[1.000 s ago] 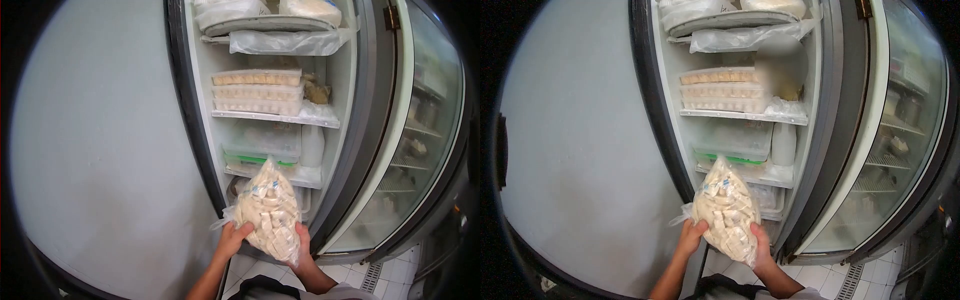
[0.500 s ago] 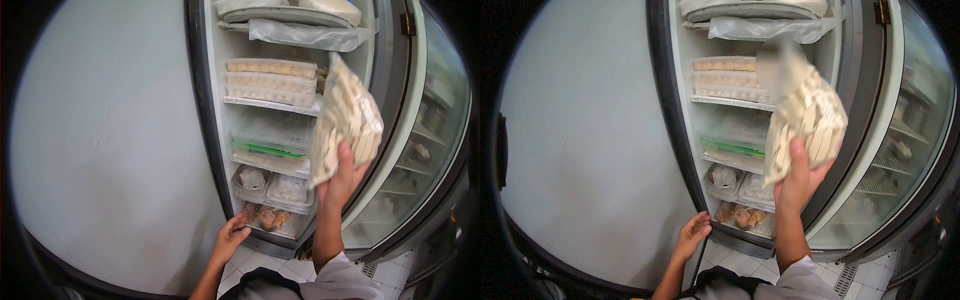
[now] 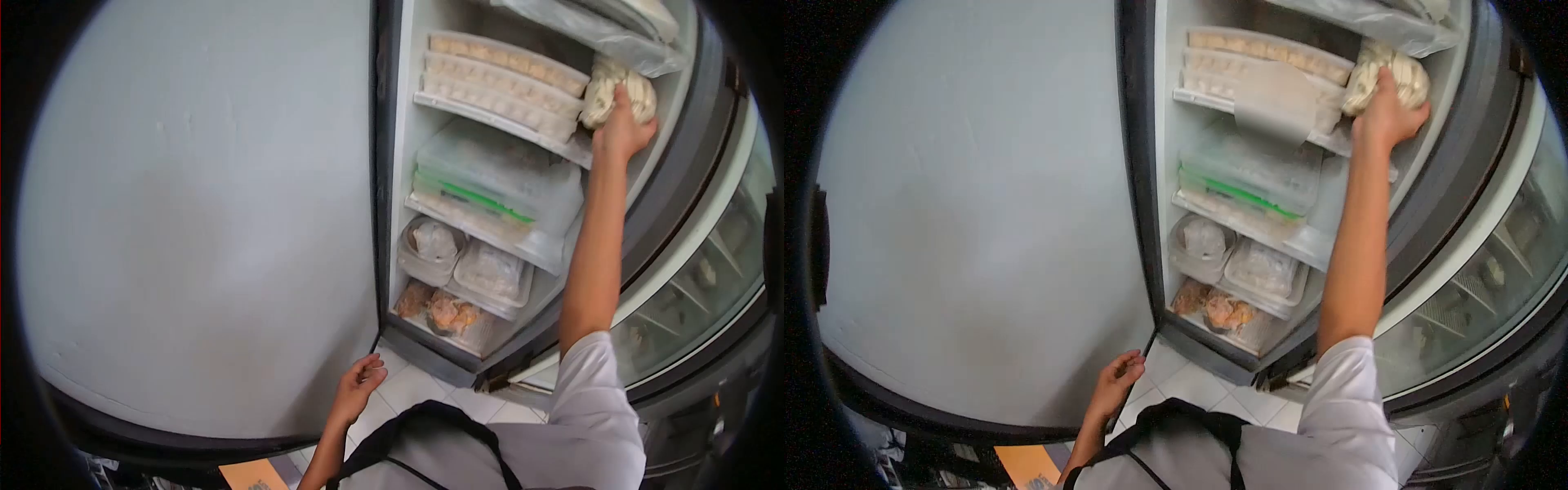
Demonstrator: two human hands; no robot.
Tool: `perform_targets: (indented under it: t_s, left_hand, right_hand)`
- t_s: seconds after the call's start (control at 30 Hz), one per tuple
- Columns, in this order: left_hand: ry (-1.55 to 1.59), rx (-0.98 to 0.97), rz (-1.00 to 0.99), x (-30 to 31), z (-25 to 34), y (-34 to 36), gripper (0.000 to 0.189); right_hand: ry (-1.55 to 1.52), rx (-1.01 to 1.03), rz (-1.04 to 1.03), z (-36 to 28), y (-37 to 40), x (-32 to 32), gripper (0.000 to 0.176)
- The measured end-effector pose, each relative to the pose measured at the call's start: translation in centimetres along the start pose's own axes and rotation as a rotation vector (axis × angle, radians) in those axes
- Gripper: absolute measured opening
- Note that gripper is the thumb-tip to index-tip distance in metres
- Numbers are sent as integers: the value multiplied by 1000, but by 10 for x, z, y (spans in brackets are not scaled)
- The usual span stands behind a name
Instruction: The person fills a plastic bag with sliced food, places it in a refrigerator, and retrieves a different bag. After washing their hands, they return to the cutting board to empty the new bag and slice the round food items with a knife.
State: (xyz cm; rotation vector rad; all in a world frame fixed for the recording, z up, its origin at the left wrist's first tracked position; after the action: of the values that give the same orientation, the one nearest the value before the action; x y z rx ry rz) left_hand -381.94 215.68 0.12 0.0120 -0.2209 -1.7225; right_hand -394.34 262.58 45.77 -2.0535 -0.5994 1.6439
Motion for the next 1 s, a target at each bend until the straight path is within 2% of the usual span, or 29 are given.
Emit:
perform_targets:
  t_s: [0.13,0.2,0.27,0.3,0.33,0.37,0.4,0.47,0.53,0.63,0.67,0.7,0.73,0.77,0.8,0.83,0.9,1.0]
  left_hand:
    - [-38,55,41,3,-29,2,51]
    - [-65,87,66,4,-33,3,53]
    - [-32,102,75,3,-37,2,52]
    - [-14,95,79,1,-37,-2,52]
    - [-23,90,88,2,-36,-4,52]
    - [-34,90,88,3,-37,-1,51]
    - [-33,78,90,1,-36,-4,51]
    - [9,107,88,-3,-43,-4,51]
    - [-25,116,79,-5,-41,-9,50]
    - [-43,126,49,-9,-46,-15,50]
    - [-46,127,55,-8,-45,-15,50]
    - [-47,130,60,-7,-44,-13,50]
    - [-47,128,73,-5,-42,-15,50]
    - [-44,131,83,-4,-41,-15,50]
    - [-46,137,87,-4,-41,-14,50]
    - [-49,138,85,-3,-41,-14,50]
    - [-49,163,77,-6,-38,-11,48]
    - [-29,169,85,-10,-41,-12,47]
  right_hand:
    - [148,-30,30,41,-54,1,96]
    - [52,-36,50,76,-81,0,94]
    - [446,-51,120,106,-101,8,97]
    - [786,-194,-283,179,-187,18,86]
    - [1134,-168,-853,245,-245,21,76]
    - [1194,-67,-1308,296,-290,35,66]
    - [914,-437,-1072,299,-300,42,61]
    - [293,-963,-443,297,-299,62,50]
    - [421,-646,-395,218,-231,40,46]
    - [378,36,-331,12,11,19,37]
    - [241,50,-348,-15,67,28,30]
    - [139,-68,-356,-19,112,48,24]
    - [202,-96,-597,-16,163,52,16]
    - [275,-298,-553,-1,226,68,14]
    - [491,-476,-706,39,273,91,17]
    - [553,-645,-873,66,317,100,26]
    - [798,-612,-935,116,343,144,27]
    - [1042,-376,-1017,163,350,207,28]
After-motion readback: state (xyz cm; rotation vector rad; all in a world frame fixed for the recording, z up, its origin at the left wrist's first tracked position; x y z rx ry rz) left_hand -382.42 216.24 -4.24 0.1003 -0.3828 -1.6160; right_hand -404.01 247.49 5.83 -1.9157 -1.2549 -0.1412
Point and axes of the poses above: each hand's wrist, its own y-axis away from the middle knuckle, its own x-axis out of the back of the hand, z = x × y, the point moved 9 cm from there along -y, towards the middle knuckle, and after that the axes turned 13 degrees about -y, right-handed, at the moved point
